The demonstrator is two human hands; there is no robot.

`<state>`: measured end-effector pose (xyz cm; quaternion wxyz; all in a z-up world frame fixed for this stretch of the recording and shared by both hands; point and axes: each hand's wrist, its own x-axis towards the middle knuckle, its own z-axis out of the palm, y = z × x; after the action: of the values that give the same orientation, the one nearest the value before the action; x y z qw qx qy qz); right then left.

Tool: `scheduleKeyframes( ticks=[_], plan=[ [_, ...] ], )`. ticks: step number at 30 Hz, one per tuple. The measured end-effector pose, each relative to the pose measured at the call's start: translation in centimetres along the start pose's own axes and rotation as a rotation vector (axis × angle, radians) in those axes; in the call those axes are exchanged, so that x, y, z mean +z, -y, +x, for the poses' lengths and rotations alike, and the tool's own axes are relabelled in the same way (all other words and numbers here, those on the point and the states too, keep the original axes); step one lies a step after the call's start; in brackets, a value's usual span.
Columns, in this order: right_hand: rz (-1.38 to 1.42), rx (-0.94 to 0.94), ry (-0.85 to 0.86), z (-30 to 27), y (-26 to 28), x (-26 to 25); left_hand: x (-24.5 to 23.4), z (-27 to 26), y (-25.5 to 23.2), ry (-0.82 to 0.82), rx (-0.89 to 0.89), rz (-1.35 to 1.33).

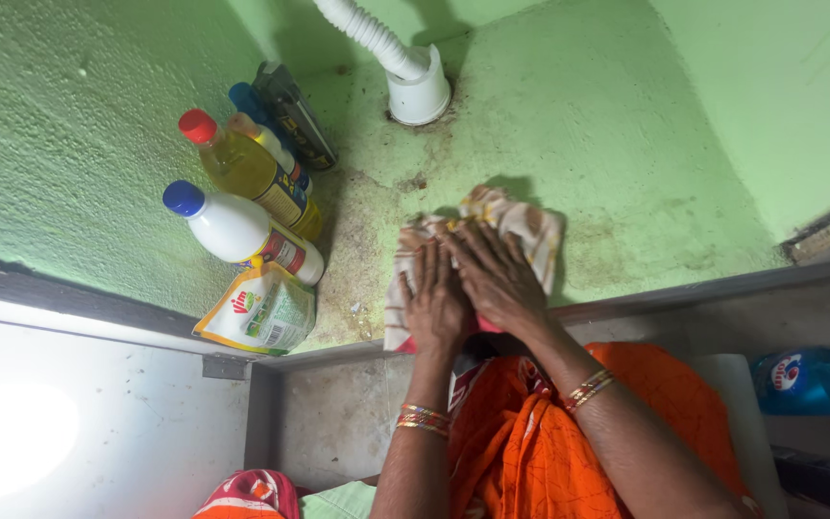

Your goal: The person wipes a green wall and countertop area with a patterned cloth. They repeatedly rub the surface near several cleaning product bottles and a white drain pipe, using both hands to apply pressure.

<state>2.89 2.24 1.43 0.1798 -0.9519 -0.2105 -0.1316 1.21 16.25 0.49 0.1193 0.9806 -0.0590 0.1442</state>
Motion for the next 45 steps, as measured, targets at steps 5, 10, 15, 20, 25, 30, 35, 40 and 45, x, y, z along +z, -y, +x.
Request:
scheduleKeyframes(
  ticks=[5,10,15,20,25,30,35,40,45],
  plan=[
    [-0.001,-0.085,-0.098,-0.8,1.6,0.3,-2.6,-1.9,0.6,0.016,-0.138,-0.06],
    [-0.193,-0.054,-0.08,-1.6,-0.8,-1.0,-2.1,-1.1,-2.4,0.018,-0.095,-0.021],
    [-0.223,0.227,0.168,-4.8,-6.4,-4.0,-0.2,-0.1,-6.9,0.021,0.071,-0.108],
    [-0.157,0.289,-0.16,-8.1,-11.8,-7.5,1.4,1.3,-14.4,-0.022,0.194,-0.273],
    [-0.236,0.532,-0.142,-8.9,-14.6,-8.7,2.9,3.0,-18.2,-0.044,0.294,-0.376],
    [-0.323,0.425,-0.19,-6.3,-15.3,-7.9,5.1,5.9,-17.7,-0.033,0.315,-0.397],
    [-0.219,0.294,-0.233,-2.1,-14.2,-6.1,7.2,9.3,-14.6,0.005,0.301,-0.287],
    [-0.304,0.166,-0.163,2.5,-11.5,-2.9,6.8,10.3,-8.2,0.049,0.225,-0.181],
    [-0.196,0.04,-0.147,4.9,-7.5,-0.2,4.3,8.9,-2.6,0.113,0.098,-0.122]
  ],
)
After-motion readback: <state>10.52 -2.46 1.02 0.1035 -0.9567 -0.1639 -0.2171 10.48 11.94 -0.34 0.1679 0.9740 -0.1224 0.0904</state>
